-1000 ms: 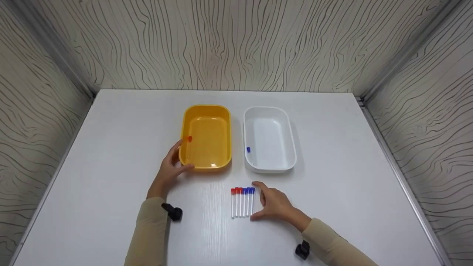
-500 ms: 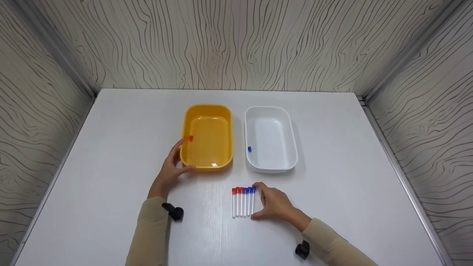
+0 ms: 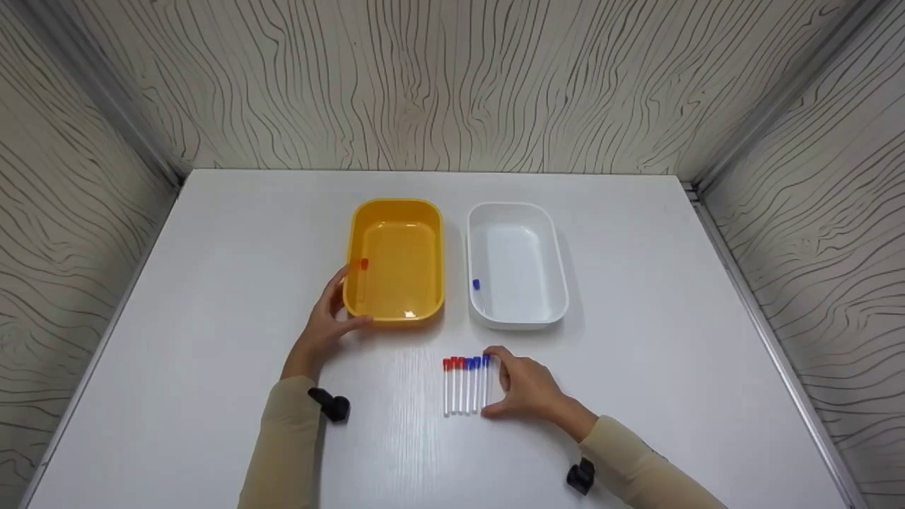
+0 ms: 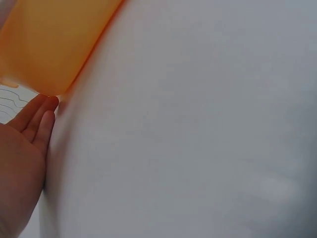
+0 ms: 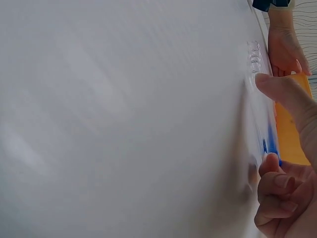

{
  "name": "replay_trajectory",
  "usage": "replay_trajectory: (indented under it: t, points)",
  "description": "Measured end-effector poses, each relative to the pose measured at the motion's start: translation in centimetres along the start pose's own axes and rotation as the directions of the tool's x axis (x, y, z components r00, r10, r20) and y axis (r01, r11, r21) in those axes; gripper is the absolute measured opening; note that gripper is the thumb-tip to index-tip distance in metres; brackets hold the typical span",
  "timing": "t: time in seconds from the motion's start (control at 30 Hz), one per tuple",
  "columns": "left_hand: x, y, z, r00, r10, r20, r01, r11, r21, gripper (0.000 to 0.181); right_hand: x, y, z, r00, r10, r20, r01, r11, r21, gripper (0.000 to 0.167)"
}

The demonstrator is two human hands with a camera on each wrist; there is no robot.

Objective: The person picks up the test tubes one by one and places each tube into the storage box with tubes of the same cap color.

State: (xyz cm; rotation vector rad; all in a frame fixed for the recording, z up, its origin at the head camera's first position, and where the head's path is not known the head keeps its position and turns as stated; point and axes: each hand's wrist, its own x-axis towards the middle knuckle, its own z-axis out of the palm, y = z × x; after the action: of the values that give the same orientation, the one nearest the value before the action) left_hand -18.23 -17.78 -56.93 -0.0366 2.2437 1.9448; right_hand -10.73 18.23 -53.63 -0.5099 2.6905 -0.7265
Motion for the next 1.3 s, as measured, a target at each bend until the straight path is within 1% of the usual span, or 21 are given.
replay_trajectory:
  t: [0.2, 0.37, 0.6, 0.7, 0.9, 0.93, 1.07, 1.13, 1.23, 1.3]
  points:
    - [0.1, 0.0, 0.1, 0.999, -0.039, -0.005, 0.039, 0.999, 0.005, 0.093, 0.0, 0.0, -0.3, 1.000, 0.012, 0.010, -0.012, 1.000, 0.003, 0.091]
    - [0.1, 0.0, 0.0, 0.999, -0.034, -0.005, 0.034, 0.999, -0.010, 0.092, 0.0, -0.2, -0.7, 0.999, 0.021, 0.024, -0.022, 0.999, 0.024, 0.091]
    - [0.1, 0.2, 0.0, 0.999, -0.045, -0.009, 0.046, 0.999, 0.002, 0.093, 0.0, -0.2, -1.2, 1.000, 0.008, 0.017, -0.009, 1.000, 0.024, 0.091]
    - [0.1, 0.1, 0.1, 0.998, -0.056, -0.017, 0.056, 0.998, 0.009, 0.094, -0.1, -0.2, -1.2, 1.000, 0.016, 0.020, -0.017, 0.999, 0.031, 0.091]
    - [0.1, 0.0, 0.0, 1.000, -0.029, -0.004, 0.029, 1.000, 0.011, 0.092, -0.3, -0.3, -1.4, 1.000, -0.011, 0.007, 0.011, 1.000, 0.022, 0.091]
    - [0.2, -0.1, 0.0, 1.000, -0.023, 0.000, 0.023, 1.000, 0.006, 0.091, -0.4, -0.4, -1.5, 1.000, -0.019, 0.002, 0.019, 1.000, 0.019, 0.091]
    - [0.1, 0.0, -0.1, 0.999, -0.034, 0.002, 0.034, 0.999, -0.005, 0.090, -0.4, -0.8, -2.2, 1.000, -0.022, 0.003, 0.022, 0.999, 0.028, 0.092]
    - [0.1, 0.0, 0.0, 0.999, -0.044, 0.002, 0.044, 0.999, 0.001, 0.091, -0.4, -1.0, -2.7, 1.000, -0.030, 0.009, 0.029, 0.999, 0.028, 0.092]
    - [0.2, -0.1, 0.0, 0.999, -0.044, -0.001, 0.044, 0.999, 0.018, 0.093, -0.2, -1.3, -3.5, 0.999, -0.043, 0.020, 0.043, 0.998, 0.041, 0.093]
    - [0.2, -0.2, 0.0, 0.999, -0.047, -0.005, 0.047, 0.999, 0.026, 0.093, 0.0, -1.3, -4.1, 0.998, -0.065, 0.013, 0.064, 0.997, 0.044, 0.092]
